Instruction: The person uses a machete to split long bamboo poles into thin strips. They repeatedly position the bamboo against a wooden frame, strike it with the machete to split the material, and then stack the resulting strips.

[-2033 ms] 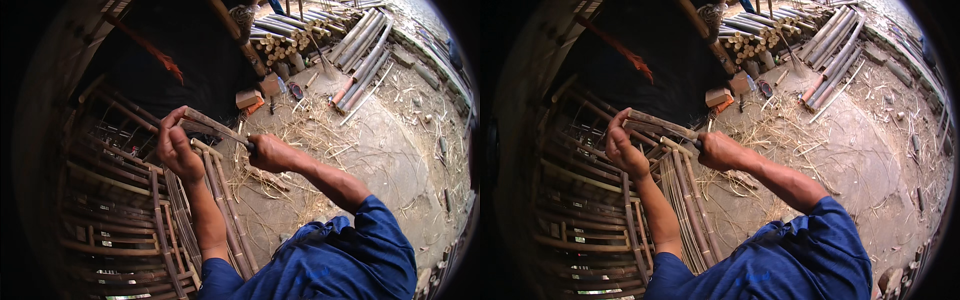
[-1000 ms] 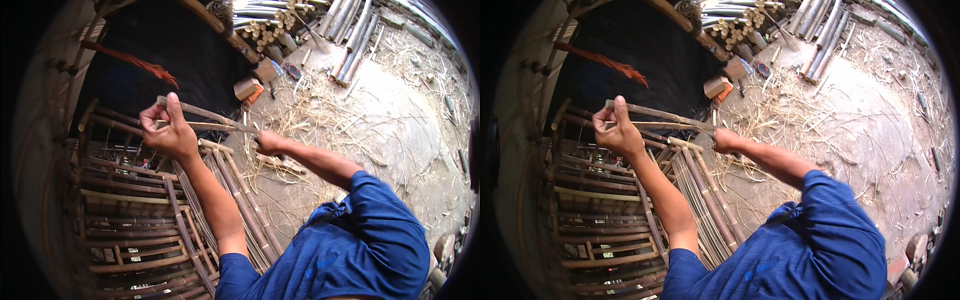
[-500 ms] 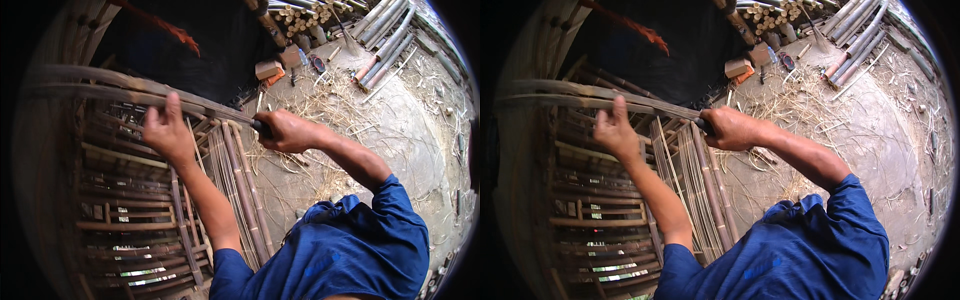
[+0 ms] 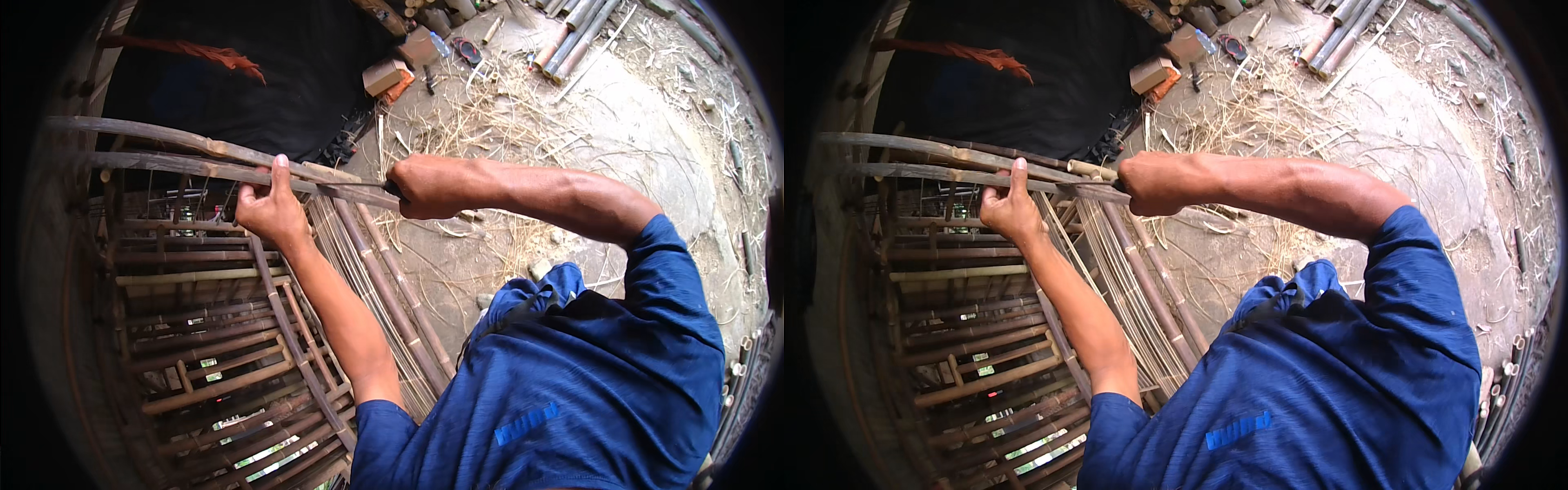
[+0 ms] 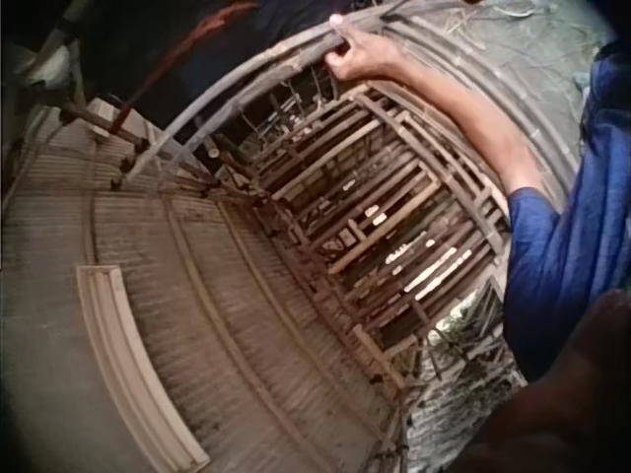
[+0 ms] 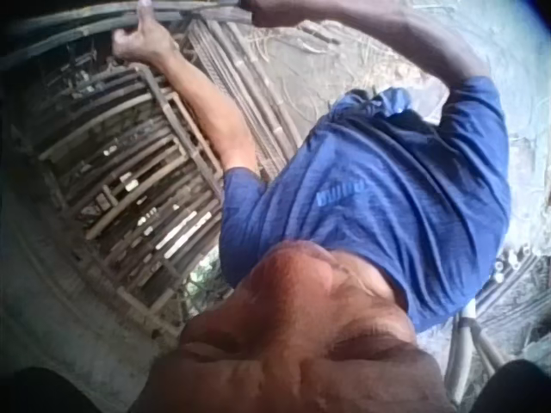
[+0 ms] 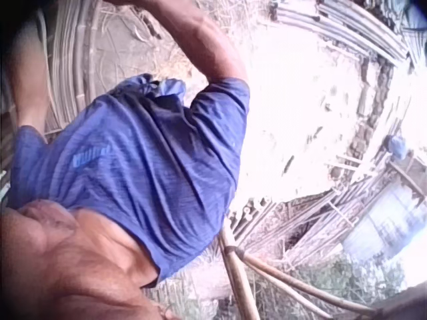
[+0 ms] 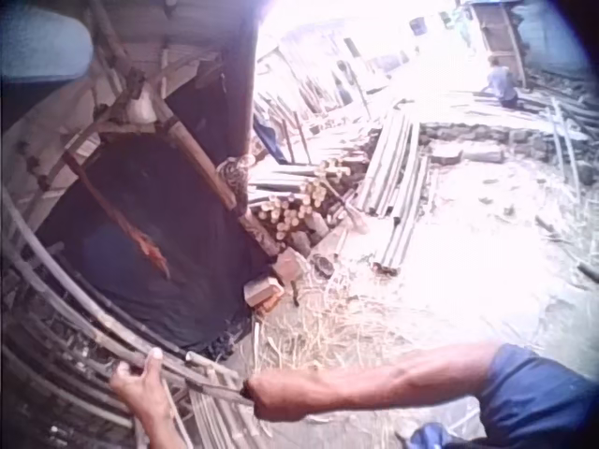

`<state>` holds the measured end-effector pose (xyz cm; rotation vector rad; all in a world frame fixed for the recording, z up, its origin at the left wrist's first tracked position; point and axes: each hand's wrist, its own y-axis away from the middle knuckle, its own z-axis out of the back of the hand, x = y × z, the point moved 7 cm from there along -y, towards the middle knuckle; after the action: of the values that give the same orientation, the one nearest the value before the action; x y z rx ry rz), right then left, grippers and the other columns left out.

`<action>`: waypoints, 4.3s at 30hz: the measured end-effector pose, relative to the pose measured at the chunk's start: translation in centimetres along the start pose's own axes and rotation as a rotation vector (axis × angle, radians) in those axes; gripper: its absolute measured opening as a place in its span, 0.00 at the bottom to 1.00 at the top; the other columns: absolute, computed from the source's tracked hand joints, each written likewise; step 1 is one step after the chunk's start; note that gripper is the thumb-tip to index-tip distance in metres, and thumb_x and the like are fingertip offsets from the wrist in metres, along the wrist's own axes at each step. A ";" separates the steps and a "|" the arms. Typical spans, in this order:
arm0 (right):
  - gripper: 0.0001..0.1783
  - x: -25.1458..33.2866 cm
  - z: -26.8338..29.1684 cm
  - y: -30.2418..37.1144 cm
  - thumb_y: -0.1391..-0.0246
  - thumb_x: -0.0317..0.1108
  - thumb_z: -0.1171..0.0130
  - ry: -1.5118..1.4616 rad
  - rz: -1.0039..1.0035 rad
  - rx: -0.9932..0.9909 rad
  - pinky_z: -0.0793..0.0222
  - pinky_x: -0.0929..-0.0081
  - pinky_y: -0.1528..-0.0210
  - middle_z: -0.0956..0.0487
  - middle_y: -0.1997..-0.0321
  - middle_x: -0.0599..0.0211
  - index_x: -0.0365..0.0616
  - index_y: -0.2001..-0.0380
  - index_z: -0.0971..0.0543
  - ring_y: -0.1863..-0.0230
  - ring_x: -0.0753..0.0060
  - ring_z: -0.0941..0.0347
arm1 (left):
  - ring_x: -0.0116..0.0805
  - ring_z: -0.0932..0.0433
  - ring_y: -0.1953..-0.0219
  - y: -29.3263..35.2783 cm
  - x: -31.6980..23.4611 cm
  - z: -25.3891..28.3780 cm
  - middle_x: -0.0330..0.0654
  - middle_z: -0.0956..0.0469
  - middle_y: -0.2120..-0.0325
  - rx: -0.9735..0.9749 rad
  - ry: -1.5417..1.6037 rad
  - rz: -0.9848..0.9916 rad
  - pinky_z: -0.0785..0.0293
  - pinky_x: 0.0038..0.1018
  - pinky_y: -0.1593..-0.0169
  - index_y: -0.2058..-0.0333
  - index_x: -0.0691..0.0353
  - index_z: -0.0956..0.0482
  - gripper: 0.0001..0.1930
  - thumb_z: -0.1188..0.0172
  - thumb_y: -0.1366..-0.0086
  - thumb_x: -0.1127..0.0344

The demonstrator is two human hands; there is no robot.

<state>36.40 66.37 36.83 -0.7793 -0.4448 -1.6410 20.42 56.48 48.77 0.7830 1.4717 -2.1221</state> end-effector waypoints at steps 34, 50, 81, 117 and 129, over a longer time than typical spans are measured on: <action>0.11 -24.9 -32.1 6.1 0.58 0.32 0.45 -0.091 -0.580 0.294 0.23 0.60 0.59 0.18 0.65 0.48 0.38 0.74 0.18 0.61 0.49 0.20 | 0.32 0.29 0.50 6.4 -1.8 1.9 0.47 0.28 0.51 0.140 0.215 -0.135 0.31 0.34 0.48 0.44 0.70 0.34 0.28 0.40 0.34 0.56; 0.14 -21.7 -38.3 3.2 0.56 0.36 0.40 -0.546 -0.767 0.878 0.25 0.62 0.78 0.19 0.73 0.50 0.32 0.75 0.22 0.77 0.65 0.20 | 0.23 0.25 0.72 22.3 18.5 8.6 0.41 0.21 0.74 -0.137 -0.085 0.538 0.27 0.17 0.67 0.68 0.69 0.25 0.10 0.32 0.41 0.72; 0.16 -32.8 -52.5 -3.1 0.50 0.29 0.43 0.204 -0.655 1.084 0.21 0.62 0.58 0.18 0.54 0.53 0.41 0.57 0.19 0.51 0.58 0.20 | 0.21 0.42 0.86 22.0 24.4 16.3 0.36 0.38 0.89 -0.469 -0.215 0.596 0.48 0.17 0.81 0.76 0.66 0.33 0.12 0.41 0.35 0.72; 0.33 -21.0 -19.3 -4.9 0.60 0.40 0.25 -0.560 -0.292 0.032 0.28 0.66 0.54 0.22 0.59 0.54 0.41 0.51 0.27 0.58 0.58 0.24 | 0.18 0.39 0.84 7.9 13.4 6.0 0.33 0.29 0.82 -0.224 0.077 0.587 0.42 0.16 0.79 0.64 0.66 0.26 0.09 0.35 0.41 0.76; 0.21 6.6 -23.8 -11.0 0.54 0.33 0.27 -0.941 -0.043 0.111 0.33 0.80 0.73 0.26 0.76 0.74 0.38 0.61 0.26 0.75 0.82 0.31 | 0.18 0.29 0.81 7.7 6.9 19.4 0.35 0.23 0.80 0.041 -0.069 0.444 0.34 0.18 0.80 0.67 0.65 0.21 0.12 0.30 0.43 0.63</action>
<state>19.42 48.19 26.16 -1.4433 -1.1989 -1.1851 16.28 35.37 44.13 0.9407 1.0983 -1.8246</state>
